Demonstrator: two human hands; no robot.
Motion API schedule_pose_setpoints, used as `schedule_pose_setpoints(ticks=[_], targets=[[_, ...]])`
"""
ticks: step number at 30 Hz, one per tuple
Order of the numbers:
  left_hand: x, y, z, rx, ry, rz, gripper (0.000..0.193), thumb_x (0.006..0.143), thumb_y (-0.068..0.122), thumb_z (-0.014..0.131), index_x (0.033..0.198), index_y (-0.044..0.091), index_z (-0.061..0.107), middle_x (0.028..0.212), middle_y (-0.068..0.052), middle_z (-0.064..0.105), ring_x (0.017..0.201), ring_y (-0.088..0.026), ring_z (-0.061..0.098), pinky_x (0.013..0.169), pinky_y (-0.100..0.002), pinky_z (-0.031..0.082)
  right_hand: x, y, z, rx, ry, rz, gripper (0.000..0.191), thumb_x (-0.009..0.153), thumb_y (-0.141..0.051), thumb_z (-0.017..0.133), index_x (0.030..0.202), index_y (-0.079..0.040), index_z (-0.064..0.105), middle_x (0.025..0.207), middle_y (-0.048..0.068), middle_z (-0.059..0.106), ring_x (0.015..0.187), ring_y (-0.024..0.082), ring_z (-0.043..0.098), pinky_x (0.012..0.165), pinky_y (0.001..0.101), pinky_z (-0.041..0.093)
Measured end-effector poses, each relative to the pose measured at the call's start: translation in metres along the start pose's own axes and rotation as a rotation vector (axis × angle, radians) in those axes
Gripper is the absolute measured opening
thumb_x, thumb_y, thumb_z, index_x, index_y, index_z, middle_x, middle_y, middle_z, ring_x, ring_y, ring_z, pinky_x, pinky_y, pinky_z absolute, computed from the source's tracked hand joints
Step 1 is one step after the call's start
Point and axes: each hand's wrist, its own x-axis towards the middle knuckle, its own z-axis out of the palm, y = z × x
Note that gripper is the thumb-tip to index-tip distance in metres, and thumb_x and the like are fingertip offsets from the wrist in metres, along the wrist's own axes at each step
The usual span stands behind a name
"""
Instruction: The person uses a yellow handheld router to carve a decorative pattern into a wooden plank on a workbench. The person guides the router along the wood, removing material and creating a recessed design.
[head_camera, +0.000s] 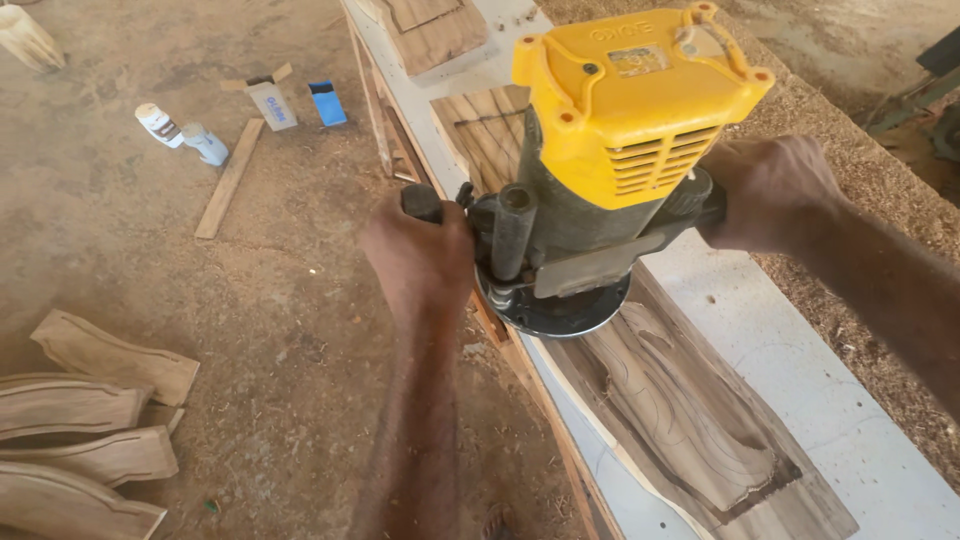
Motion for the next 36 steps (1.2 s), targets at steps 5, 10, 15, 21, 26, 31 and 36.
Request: schedule_pose_setpoints(ticks=[5, 10, 15, 21, 26, 31, 36], targets=[[-0.003, 0.005, -0.003, -0.018, -0.009, -0.082, 0.009, 0.077, 0.001, 0.067, 0.07, 0.005, 0.062, 0.063, -0.006, 0.067, 0.048, -0.015, 0.062, 0.043, -0.032, 0.048, 0.003, -0.004, -0.007, -0.044, -0.041, 0.018, 0.015, 0.085, -0.029, 0.073, 0.087, -0.016, 0.066, 0.06, -0.002, 0.058, 0.048, 0.01, 0.056, 0.047, 0.0298, 0.05], [-0.007, 0.006, -0.005, -0.047, 0.062, 0.038, 0.009, 0.076, 0.0, 0.066, 0.068, 0.003, 0.062, 0.06, -0.007, 0.065, 0.05, -0.015, 0.063, 0.047, -0.034, 0.05, 0.006, -0.003, -0.009, -0.052, -0.029, 0.004, 0.019, 0.083, -0.029, 0.074, 0.088, -0.014, 0.065, 0.061, -0.001, 0.058, 0.048, 0.01, 0.057, 0.045, 0.0281, 0.05], [-0.007, 0.007, -0.006, -0.031, 0.026, -0.015, 0.01, 0.076, 0.001, 0.066, 0.067, 0.002, 0.061, 0.059, -0.008, 0.064, 0.049, -0.016, 0.061, 0.048, -0.036, 0.048, 0.009, -0.002, -0.005, -0.04, -0.112, 0.057, 0.018, 0.08, -0.03, 0.077, 0.086, -0.014, 0.069, 0.06, -0.001, 0.06, 0.047, 0.011, 0.057, 0.045, 0.0279, 0.049], [0.003, 0.006, -0.003, -0.04, -0.043, -0.048, 0.011, 0.078, 0.003, 0.067, 0.068, 0.004, 0.061, 0.059, -0.006, 0.063, 0.048, -0.017, 0.059, 0.046, -0.034, 0.047, -0.002, 0.002, 0.0, -0.024, 0.008, 0.005, 0.012, 0.088, -0.022, 0.069, 0.097, -0.014, 0.069, 0.062, 0.0, 0.058, 0.046, 0.011, 0.054, 0.043, 0.0297, 0.047], [0.012, -0.001, 0.004, -0.061, -0.092, -0.026, 0.009, 0.075, 0.002, 0.068, 0.068, 0.004, 0.062, 0.063, -0.003, 0.062, 0.049, -0.013, 0.059, 0.047, -0.03, 0.05, -0.023, -0.001, 0.002, 0.068, 0.077, 0.003, 0.026, 0.081, -0.019, 0.07, 0.106, -0.011, 0.068, 0.061, 0.001, 0.059, 0.042, 0.013, 0.051, 0.041, 0.033, 0.045], [0.026, -0.007, 0.01, -0.102, -0.154, -0.058, 0.008, 0.073, 0.001, 0.07, 0.073, 0.006, 0.063, 0.066, -0.001, 0.061, 0.052, -0.012, 0.058, 0.046, -0.032, 0.05, -0.041, -0.011, -0.003, -0.011, 0.036, 0.103, 0.016, 0.085, -0.025, 0.07, 0.086, -0.01, 0.062, 0.061, 0.0, 0.057, 0.045, 0.014, 0.051, 0.044, 0.0333, 0.045], [0.045, -0.013, 0.016, -0.117, -0.3, -0.014, 0.007, 0.08, 0.003, 0.066, 0.074, 0.003, 0.064, 0.064, -0.003, 0.064, 0.051, -0.013, 0.058, 0.048, -0.032, 0.054, -0.058, -0.029, -0.01, -0.028, 0.016, 0.191, 0.016, 0.089, -0.027, 0.069, 0.083, -0.013, 0.062, 0.058, 0.001, 0.054, 0.041, 0.012, 0.049, 0.04, 0.0321, 0.043]])
